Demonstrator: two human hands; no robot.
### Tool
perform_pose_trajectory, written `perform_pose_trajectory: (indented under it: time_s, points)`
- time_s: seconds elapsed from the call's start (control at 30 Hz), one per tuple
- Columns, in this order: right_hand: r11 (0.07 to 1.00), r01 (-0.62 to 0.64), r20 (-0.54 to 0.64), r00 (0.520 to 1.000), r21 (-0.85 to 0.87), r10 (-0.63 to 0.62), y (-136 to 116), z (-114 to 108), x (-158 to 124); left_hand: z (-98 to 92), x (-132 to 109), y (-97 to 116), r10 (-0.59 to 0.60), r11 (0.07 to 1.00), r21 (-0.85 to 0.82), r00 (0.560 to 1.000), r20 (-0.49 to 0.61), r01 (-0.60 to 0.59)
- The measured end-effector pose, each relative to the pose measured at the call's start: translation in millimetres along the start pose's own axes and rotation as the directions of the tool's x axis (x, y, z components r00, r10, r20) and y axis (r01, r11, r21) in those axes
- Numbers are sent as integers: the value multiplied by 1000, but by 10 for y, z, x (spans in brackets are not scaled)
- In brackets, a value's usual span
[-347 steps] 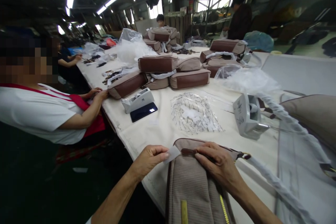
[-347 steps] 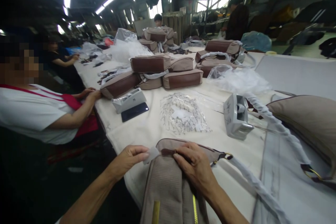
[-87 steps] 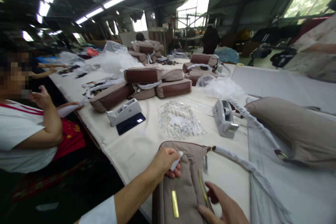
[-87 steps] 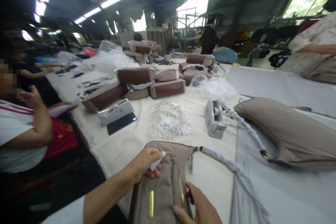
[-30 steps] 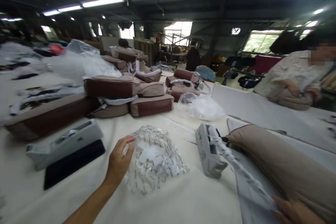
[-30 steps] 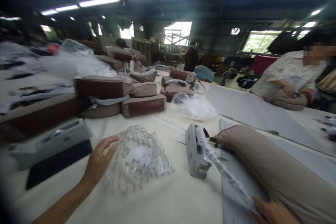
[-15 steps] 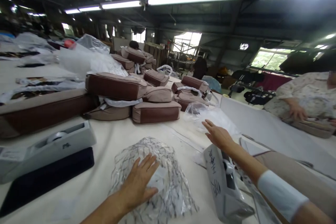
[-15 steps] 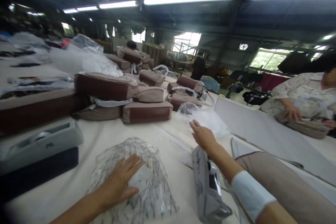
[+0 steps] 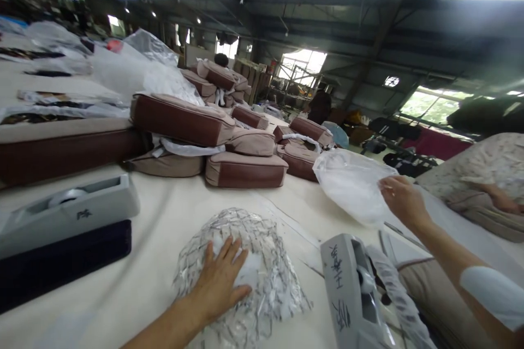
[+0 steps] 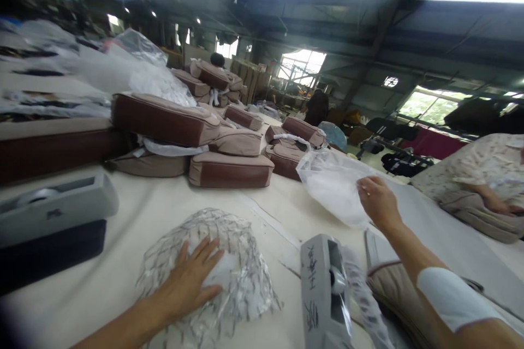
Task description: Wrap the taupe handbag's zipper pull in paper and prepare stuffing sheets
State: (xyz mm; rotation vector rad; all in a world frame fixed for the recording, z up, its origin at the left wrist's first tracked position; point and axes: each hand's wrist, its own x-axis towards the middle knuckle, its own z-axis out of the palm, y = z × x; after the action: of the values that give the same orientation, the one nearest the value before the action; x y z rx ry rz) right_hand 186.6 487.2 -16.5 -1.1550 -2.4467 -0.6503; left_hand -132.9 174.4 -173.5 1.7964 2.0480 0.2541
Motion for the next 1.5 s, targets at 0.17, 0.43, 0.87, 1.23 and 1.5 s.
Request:
perform_pose_trajectory:
  time_s: [0.17, 0.43, 0.87, 1.23, 1.5]
  points:
    - [956, 269, 53, 960, 118, -277, 79, -217, -552, 72, -76, 0, -23, 999, 26, 998, -50, 25]
    - [928, 301, 31, 949, 218, -315, -54, -383, -1301, -4, -269, 176, 214, 967, -11, 829, -516, -256]
    - [806, 560, 43, 816, 192, -577, -651, -1276, -1434, -797, 1166, 1588, 224, 961, -44, 857, -464, -275]
    - [901, 431, -111, 894, -58, -435, -921, -1347, -1120, -1292, 1214, 1556, 61, 990, -67, 799, -598, -126]
    - [962, -200, 411, 905, 188, 108, -1675, -570, -267, -1292, 926, 1591, 76, 990, -53, 798, -598, -133]
